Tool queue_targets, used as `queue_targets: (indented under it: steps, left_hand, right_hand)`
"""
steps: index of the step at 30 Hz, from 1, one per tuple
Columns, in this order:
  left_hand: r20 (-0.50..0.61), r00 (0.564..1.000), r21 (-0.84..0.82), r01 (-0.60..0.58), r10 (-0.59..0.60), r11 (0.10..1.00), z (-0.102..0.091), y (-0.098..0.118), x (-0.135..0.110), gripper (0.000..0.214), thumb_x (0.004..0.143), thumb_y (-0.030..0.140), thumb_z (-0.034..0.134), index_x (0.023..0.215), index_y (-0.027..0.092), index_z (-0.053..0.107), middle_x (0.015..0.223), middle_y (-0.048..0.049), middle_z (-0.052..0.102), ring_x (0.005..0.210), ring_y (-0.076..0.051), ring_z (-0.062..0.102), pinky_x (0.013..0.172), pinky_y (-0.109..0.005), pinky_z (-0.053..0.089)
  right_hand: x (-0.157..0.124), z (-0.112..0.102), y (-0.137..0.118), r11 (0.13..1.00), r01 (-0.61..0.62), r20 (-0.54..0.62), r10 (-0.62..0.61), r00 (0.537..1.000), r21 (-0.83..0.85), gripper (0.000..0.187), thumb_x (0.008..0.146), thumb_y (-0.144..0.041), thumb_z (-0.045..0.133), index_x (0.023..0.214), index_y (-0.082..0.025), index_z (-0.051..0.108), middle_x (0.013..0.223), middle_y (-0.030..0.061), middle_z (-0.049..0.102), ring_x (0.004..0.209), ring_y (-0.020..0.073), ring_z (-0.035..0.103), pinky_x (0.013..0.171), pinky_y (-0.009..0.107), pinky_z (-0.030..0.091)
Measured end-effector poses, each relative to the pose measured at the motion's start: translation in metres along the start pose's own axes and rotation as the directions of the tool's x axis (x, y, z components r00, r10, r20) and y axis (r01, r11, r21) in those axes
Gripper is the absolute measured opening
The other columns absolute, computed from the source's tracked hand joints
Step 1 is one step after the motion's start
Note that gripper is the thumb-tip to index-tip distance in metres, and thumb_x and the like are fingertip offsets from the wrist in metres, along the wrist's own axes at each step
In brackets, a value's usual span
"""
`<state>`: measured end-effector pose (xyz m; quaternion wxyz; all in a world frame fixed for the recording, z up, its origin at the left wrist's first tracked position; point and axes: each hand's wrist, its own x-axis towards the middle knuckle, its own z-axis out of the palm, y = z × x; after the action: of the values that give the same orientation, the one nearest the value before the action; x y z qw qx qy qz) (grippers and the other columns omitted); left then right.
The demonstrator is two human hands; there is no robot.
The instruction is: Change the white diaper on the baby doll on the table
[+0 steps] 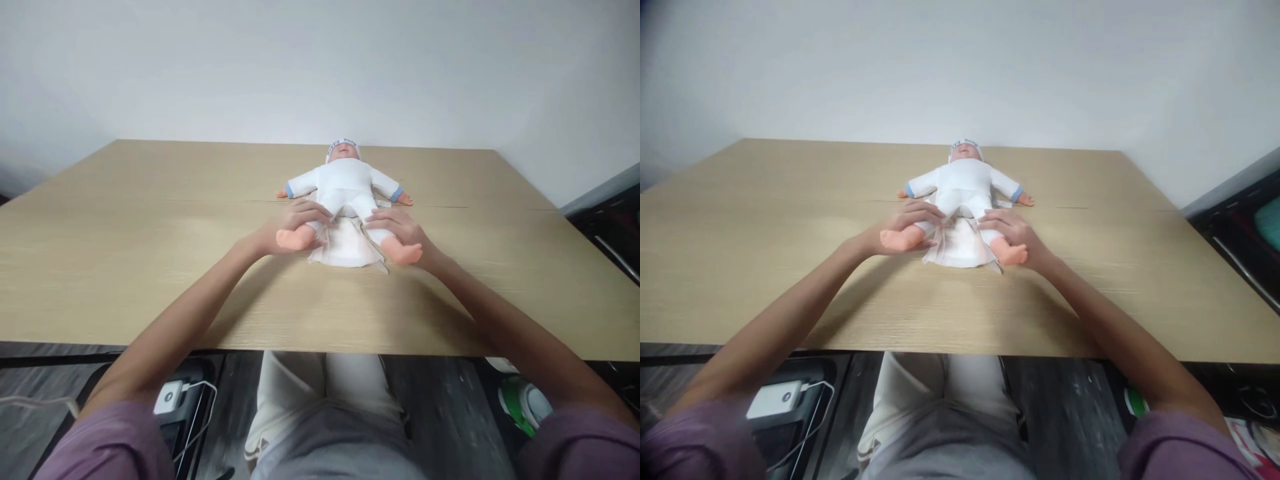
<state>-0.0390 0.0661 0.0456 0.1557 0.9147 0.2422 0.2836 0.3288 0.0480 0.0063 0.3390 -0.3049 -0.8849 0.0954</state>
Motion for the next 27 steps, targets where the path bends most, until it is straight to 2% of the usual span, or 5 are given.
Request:
queue_targets:
  steps: [6,11,17,21,27]
  left_hand:
    - [0.081,0.992,0.007,-0.093,0.092,0.996,0.017,-0.024,-0.041,0.061,0.096,0.037,0.082,0.153,0.029,0.065,0.167,-0.0140,0.062,0.161,-0.039,0.050,0.135,-0.067,0.041]
    - [0.111,0.989,0.047,-0.104,0.099,0.993,0.024,-0.031,-0.047,0.070,0.089,0.020,0.079,0.157,0.032,0.062,0.172,-0.0116,0.057,0.165,-0.042,0.043,0.132,-0.068,0.044]
    - [0.180,0.983,0.066,-0.060,0.048,0.996,0.018,-0.026,-0.050,0.086,0.079,0.001,0.066,0.158,0.033,0.058,0.178,-0.0087,0.049,0.168,-0.039,0.039,0.132,-0.067,0.044]
    - [0.213,0.977,0.066,-0.035,0.021,0.997,0.015,-0.022,-0.050,0.085,0.078,-0.002,0.064,0.157,0.032,0.059,0.179,-0.0074,0.048,0.170,-0.037,0.037,0.133,-0.066,0.044]
    - [0.224,0.973,0.062,0.046,-0.059,0.997,0.015,-0.018,-0.049,0.064,0.098,0.006,0.057,0.153,0.037,0.063,0.178,-0.0033,0.051,0.169,-0.033,0.039,0.132,-0.064,0.045]
  right_hand:
    - [-0.028,0.014,0.022,0.978,0.143,0.104,-0.128,0.986,-0.150,0.040,0.102,-0.020,0.050,0.131,-0.028,0.077,0.157,0.0089,0.071,0.156,0.0360,0.059,0.122,0.056,0.051]
    - [-0.032,0.015,0.023,0.970,0.161,0.137,-0.137,0.981,-0.184,0.045,0.100,-0.017,0.053,0.138,-0.029,0.073,0.162,0.0082,0.067,0.159,0.0357,0.056,0.125,0.057,0.050]
    - [-0.033,0.010,0.021,0.970,0.181,0.176,-0.152,0.972,-0.162,0.050,0.100,-0.012,0.055,0.145,-0.029,0.068,0.169,0.0090,0.061,0.165,0.0349,0.049,0.130,0.060,0.046]
    - [-0.031,0.005,0.015,0.990,0.118,0.211,-0.099,0.973,-0.079,0.049,0.103,-0.010,0.053,0.143,-0.032,0.072,0.170,0.0072,0.060,0.165,0.0337,0.049,0.133,0.062,0.045]
    - [-0.028,0.001,0.015,0.997,-0.032,0.221,0.015,0.975,0.073,0.037,0.112,-0.024,0.051,0.133,-0.036,0.080,0.165,0.0042,0.066,0.163,0.0307,0.053,0.134,0.062,0.046]
